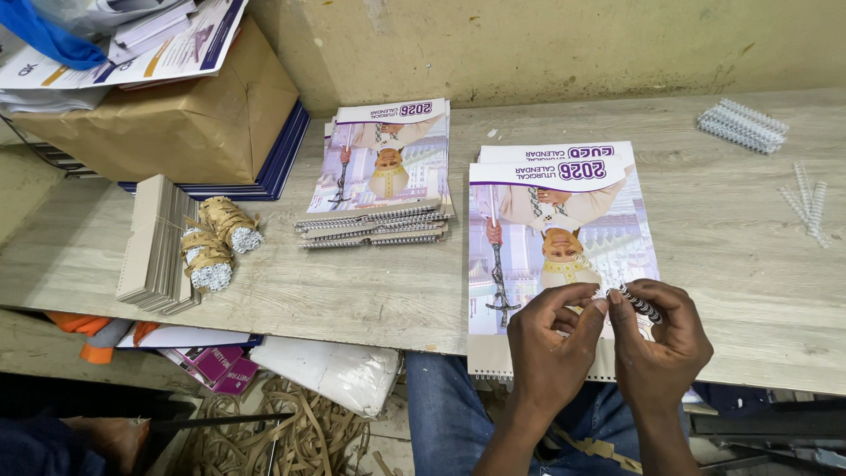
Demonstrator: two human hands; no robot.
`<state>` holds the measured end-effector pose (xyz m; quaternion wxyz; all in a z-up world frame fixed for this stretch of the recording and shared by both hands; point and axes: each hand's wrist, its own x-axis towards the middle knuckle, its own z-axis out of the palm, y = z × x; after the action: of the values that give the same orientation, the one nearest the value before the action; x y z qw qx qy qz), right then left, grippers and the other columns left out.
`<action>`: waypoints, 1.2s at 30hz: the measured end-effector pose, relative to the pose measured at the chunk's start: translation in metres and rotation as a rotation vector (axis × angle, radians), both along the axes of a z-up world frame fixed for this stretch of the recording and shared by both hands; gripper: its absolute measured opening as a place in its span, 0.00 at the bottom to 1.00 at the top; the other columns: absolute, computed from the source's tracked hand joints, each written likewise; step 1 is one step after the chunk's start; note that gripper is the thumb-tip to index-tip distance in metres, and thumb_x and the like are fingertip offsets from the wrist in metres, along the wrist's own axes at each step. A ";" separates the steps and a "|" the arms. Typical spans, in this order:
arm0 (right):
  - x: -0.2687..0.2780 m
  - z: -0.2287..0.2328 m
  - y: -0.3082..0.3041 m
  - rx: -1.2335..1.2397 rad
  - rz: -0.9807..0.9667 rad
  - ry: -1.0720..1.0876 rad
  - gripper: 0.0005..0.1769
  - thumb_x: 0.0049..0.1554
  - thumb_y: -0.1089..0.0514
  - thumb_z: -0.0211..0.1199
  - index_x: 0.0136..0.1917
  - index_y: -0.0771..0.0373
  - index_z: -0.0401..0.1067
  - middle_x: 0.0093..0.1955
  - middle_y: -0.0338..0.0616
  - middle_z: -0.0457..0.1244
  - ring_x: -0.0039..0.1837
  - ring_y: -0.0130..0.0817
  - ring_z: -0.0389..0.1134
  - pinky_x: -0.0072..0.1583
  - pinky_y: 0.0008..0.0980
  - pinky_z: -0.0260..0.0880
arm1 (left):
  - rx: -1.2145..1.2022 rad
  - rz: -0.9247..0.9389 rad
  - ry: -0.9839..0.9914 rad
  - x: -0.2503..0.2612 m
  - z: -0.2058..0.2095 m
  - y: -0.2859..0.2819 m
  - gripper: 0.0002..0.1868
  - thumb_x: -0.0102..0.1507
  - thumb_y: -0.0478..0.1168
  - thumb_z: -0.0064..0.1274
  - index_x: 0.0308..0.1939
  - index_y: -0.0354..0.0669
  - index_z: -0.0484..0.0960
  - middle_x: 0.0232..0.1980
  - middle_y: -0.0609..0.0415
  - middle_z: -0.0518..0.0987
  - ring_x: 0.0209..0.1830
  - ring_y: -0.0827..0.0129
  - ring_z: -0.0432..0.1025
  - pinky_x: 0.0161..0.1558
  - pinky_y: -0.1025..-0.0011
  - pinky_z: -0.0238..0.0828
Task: The person sits at a table and manually inserts plastic spiral coils into the punched holes of calendar pages. They align the coils with the holes, push them through, and then twist the ends to secure the binding. The person handles multiple calendars, stacking the finished ones on the table.
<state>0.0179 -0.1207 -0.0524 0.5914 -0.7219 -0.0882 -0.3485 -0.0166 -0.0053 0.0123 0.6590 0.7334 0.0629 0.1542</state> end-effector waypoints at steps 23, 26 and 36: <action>-0.009 0.010 -0.014 0.075 0.048 0.319 0.10 0.65 0.63 0.73 0.57 0.71 0.79 0.43 0.48 0.70 0.43 0.31 0.70 0.48 0.26 0.72 | 0.255 -0.009 -0.324 0.010 -0.019 0.003 0.10 0.74 0.37 0.52 0.56 0.43 0.85 0.53 0.51 0.84 0.54 0.59 0.83 0.55 0.64 0.80; -0.008 0.006 -0.015 0.078 0.041 0.309 0.11 0.65 0.62 0.73 0.58 0.71 0.79 0.44 0.48 0.70 0.44 0.31 0.70 0.49 0.26 0.74 | 0.279 -0.067 -0.288 0.011 -0.020 0.004 0.12 0.76 0.39 0.47 0.58 0.42 0.83 0.54 0.50 0.84 0.53 0.57 0.82 0.53 0.63 0.77; -0.011 0.004 -0.015 0.150 0.048 0.382 0.07 0.64 0.66 0.73 0.54 0.71 0.78 0.43 0.47 0.70 0.45 0.28 0.70 0.51 0.26 0.74 | 0.159 -0.063 -0.251 0.011 -0.025 0.001 0.05 0.71 0.39 0.55 0.50 0.46 0.84 0.50 0.54 0.83 0.52 0.62 0.80 0.53 0.64 0.76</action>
<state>0.0072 -0.1356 -0.0482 0.6574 -0.7266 0.0346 -0.1967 -0.0052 -0.0047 -0.0129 0.6060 0.7600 -0.0555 0.2285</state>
